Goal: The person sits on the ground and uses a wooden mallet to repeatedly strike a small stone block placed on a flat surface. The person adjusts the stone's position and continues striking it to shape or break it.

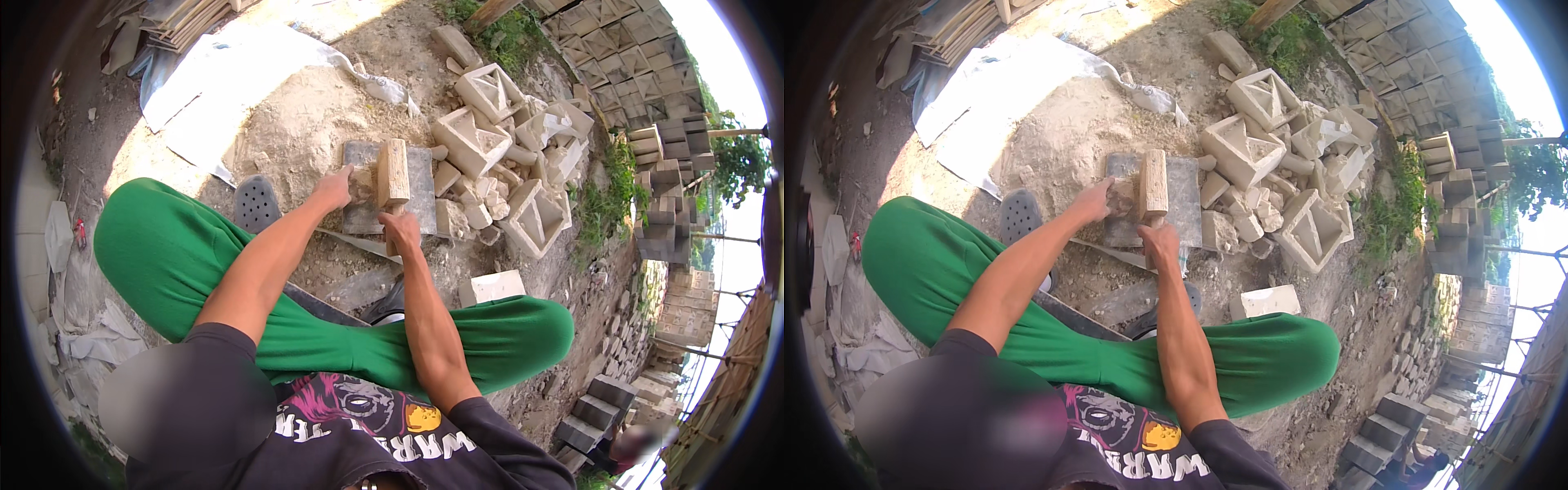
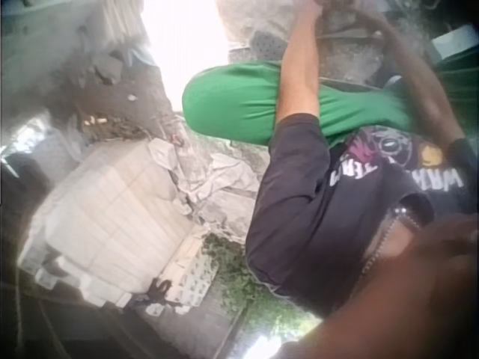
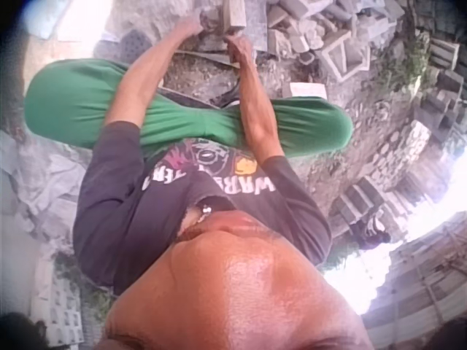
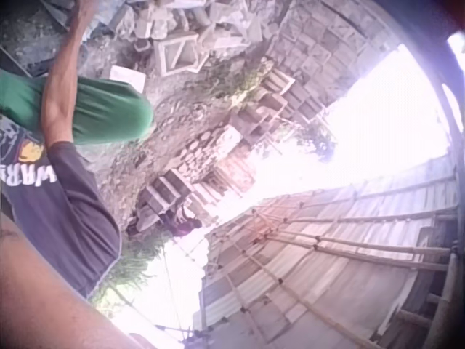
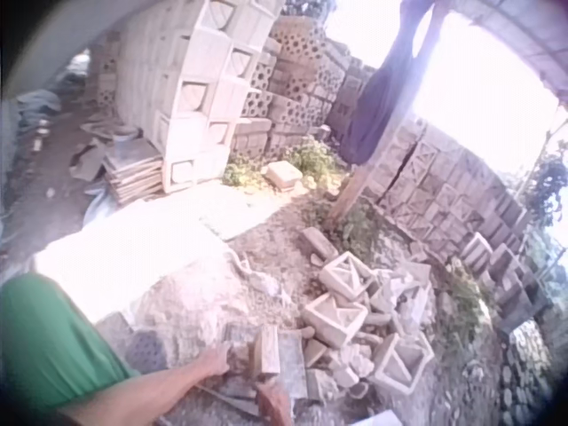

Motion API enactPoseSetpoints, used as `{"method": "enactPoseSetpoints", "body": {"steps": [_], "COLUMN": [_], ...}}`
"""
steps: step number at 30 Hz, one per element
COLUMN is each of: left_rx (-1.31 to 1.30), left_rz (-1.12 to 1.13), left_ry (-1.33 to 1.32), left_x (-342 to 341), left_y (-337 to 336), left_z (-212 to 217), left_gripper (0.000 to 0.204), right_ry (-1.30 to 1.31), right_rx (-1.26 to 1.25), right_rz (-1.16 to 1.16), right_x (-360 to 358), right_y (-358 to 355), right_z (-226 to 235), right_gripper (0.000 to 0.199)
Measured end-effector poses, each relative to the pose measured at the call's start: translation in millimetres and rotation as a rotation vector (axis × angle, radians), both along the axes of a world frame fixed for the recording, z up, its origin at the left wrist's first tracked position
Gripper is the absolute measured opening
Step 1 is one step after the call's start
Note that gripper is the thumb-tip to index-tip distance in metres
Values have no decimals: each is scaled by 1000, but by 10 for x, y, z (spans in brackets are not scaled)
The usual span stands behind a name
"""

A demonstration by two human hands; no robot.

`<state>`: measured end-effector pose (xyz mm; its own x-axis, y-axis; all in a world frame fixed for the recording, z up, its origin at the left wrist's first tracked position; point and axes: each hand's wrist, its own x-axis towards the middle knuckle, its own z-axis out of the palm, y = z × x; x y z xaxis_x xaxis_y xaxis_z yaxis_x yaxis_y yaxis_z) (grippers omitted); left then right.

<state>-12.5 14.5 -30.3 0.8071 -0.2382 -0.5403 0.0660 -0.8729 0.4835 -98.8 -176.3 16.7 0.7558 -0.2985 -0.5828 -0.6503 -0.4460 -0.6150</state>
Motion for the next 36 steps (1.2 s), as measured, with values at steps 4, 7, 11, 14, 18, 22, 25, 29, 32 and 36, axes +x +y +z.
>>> {"method": "enactPoseSetpoints", "body": {"steps": [4, 7, 11, 14, 18, 22, 25, 29, 32, 36], "left_rx": [-53, -74, -37, -12, -76, -57, -60, -5, -58, -121], "left_rz": [7, -17, -37, -39, -49, -37, -86, -87, -69, -94], "left_ry": [5, -89, -41, -40, -83, -65, -1, -99, -106, 154], "left_x": [-33, -28, 16, 17, -30, -4, 110, 69, 48, 182], "left_y": [1, 45, -17, 27, 80, 274, -22, 127, 130, 54], "left_z": [-5, -74, -112, -105, -99, -240, -93, -262, -323, -105], "left_gripper": [89, 88, 86, 87, 89, 97, 96, 93, 92, 102], "right_ry": [-235, -276, -60, -52, -271, -111, -24, -141, -270, -129], "right_rx": [26, 49, 84, 44, -59, 157, 7, 31, 64, 81], "right_rz": [-122, -115, -54, -64, -138, -30, -60, -95, -164, -93], "right_x": [85, 79, -9, 80, 133, 71, 29, 96, 95, 0], "right_y": [72, 102, -10, 5, 136, 217, -125, 76, 127, 19], "right_z": [147, 112, -319, -247, -12, -51, -475, -113, 39, -145], "right_gripper": [28, 25, 26, 27, 26, 40, 29, 27, 28, 28]}}
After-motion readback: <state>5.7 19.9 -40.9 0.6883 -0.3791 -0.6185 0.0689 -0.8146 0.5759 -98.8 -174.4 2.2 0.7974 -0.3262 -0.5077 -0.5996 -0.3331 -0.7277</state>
